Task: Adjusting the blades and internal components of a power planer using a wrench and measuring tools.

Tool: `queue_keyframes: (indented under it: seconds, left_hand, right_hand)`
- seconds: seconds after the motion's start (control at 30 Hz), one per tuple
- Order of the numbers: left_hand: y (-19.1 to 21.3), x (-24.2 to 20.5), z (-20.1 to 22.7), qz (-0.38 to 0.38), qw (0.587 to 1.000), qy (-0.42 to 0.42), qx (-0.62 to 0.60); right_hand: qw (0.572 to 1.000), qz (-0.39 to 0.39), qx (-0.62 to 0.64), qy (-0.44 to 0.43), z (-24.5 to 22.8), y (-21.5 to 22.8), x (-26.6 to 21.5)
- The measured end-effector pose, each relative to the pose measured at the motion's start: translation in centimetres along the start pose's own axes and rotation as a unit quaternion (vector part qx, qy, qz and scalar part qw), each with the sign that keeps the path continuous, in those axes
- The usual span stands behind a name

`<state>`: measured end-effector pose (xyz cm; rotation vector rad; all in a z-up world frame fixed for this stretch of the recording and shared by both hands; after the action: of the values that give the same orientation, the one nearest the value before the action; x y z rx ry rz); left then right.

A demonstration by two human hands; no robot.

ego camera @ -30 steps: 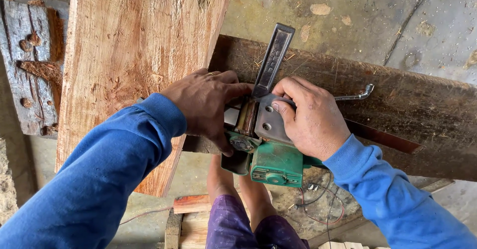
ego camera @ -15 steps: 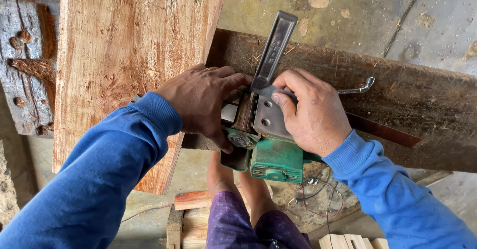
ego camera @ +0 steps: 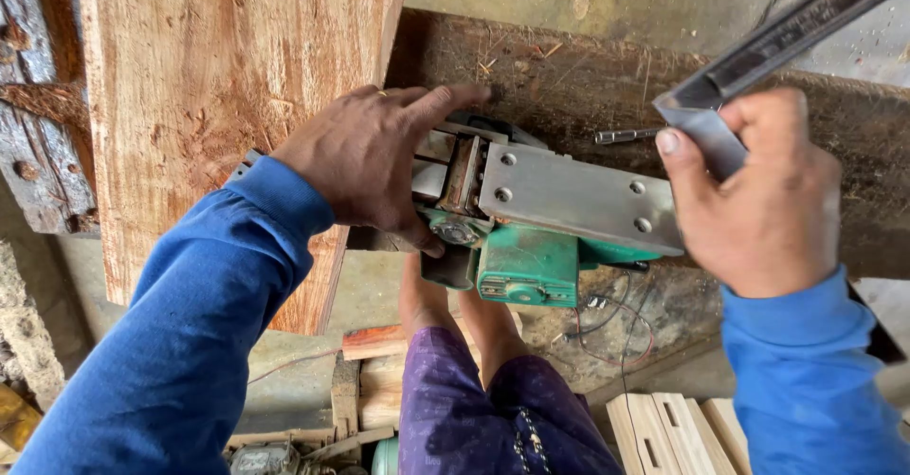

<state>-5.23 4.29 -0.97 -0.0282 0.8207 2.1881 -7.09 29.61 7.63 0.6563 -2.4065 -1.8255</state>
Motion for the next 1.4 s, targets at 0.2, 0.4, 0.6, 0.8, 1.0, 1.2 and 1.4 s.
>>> queue_keyframes:
  seconds: [0.2, 0.4, 0.6, 0.8, 1.0, 1.2, 1.4]
  left_hand:
    - [0.4, -1.5, -0.3, 0.017, 0.998, 0.060, 0.026]
    - [-1.0, -4.8, 1.0, 0.138, 0.990, 0.021, 0.037]
    - [-4.1, -10.6, 2.0, 0.412, 0.907, 0.084, 0.016]
    - [-2.9, -16.7, -2.3, 0.513, 0.803, 0.295, 0.073]
    - [-4.0, -17.9, -6.4, 0.382, 0.841, 0.365, 0.113]
    - [1.1, -13.4, -4.3, 0.366, 0.869, 0.331, -0.047]
    - [3.1, 5.3, 2.5, 0.252, 0.966, 0.031, -0.041]
  right_hand:
    - [0.988, -0.028, 0.112, -0.101, 7.3, -1.9, -5.3]
    - [0.898, -0.059, 0.352, -0.258, 7.5, -6.3, -9.1]
    - [0.844, -0.003, 0.476, -0.247, 5.6, -7.2, -8.6]
    - [0.872, -0.008, 0.423, -0.248, 4.6, -7.6, -8.3]
    - [0.865, 0.013, 0.426, -0.264, 5.0, -7.8, -8.8]
    - [0.882, 0.041, 0.401, -0.244, 5.2, -7.6, -8.6]
    - [0.927, 0.030, 0.296, -0.230, 4.4, -7.2, -8.6]
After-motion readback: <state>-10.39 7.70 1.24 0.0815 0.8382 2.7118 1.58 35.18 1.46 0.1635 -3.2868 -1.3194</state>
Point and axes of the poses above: each hand's wrist, its own x-axis towards the middle knuckle, its own y-axis out of the back of the hand, z = x × y, the point moved 7 cm from there along x, towards the middle knuckle, and after that the axes turned 6 degrees about -z, right-handed, at the moved point
